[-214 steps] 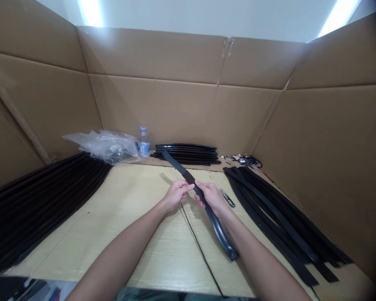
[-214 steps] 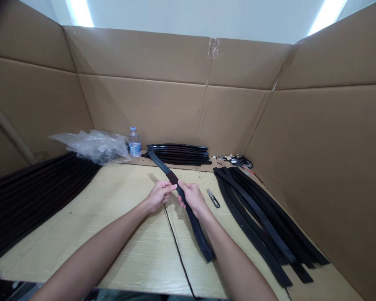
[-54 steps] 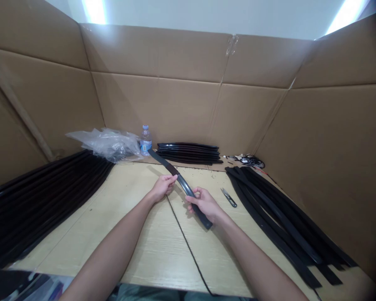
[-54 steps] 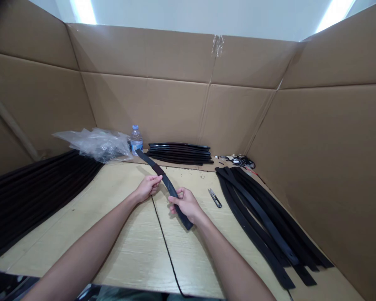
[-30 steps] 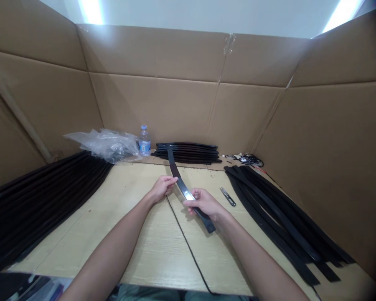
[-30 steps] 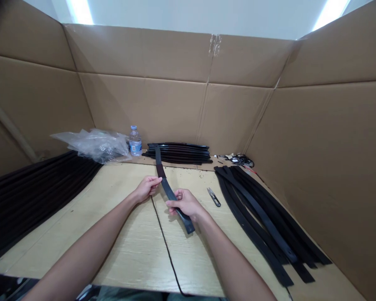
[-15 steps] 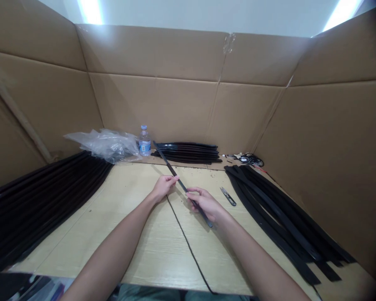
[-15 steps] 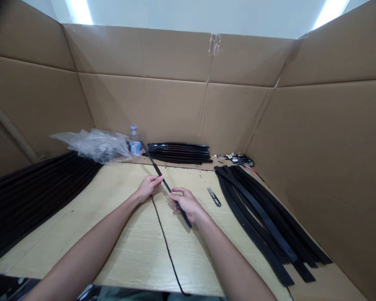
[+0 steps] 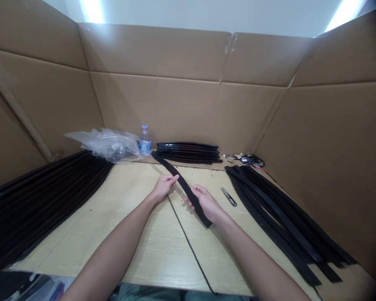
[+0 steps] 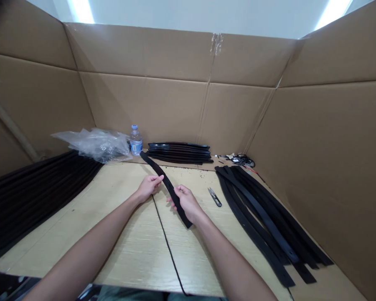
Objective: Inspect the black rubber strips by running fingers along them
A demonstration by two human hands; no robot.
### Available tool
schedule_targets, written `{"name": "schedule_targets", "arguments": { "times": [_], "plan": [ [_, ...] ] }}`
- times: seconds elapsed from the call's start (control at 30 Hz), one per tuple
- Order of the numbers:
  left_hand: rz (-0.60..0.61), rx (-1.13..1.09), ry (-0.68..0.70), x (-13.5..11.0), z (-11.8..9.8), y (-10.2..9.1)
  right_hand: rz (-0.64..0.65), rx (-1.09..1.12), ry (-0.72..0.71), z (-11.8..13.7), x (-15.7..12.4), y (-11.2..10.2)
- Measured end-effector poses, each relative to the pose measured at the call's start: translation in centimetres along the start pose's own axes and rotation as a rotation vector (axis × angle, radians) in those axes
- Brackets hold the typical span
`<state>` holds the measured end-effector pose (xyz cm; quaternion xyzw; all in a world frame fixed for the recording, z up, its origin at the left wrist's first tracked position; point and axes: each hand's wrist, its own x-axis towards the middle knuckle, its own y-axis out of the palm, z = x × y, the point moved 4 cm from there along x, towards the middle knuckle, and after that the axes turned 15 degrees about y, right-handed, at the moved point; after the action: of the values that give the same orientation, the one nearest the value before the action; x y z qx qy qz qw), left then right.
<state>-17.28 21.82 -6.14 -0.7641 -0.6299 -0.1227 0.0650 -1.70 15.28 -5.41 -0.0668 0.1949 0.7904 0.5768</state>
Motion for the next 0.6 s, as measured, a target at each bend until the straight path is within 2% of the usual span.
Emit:
{"name": "schedule_targets", "arguments": {
  "times": [0.2, 0.4, 0.5, 0.6],
  "plan": [
    [0.061, -0.046, -0.023, -0.1, -0.3, 0.1, 0.014, -0.019, -0.016, 0.3, -0.2, -0.2],
    [0.139, -0.061, -0.031, -0.6, -0.9, 0.6, 0.033, -0.024, 0.142, 0.1, -0.6, -0.8],
    [0.152, -0.044, -0.023, -0.7, -1.0, 0.6, 0.092, -0.082, 0.126, 0.3, -0.9, -0.7],
    [0.146, -0.02, -0.013, -0.6, -0.9, 0.5, 0.092, -0.114, 0.071, 0.8, -1.2, -0.4]
  ]
}}
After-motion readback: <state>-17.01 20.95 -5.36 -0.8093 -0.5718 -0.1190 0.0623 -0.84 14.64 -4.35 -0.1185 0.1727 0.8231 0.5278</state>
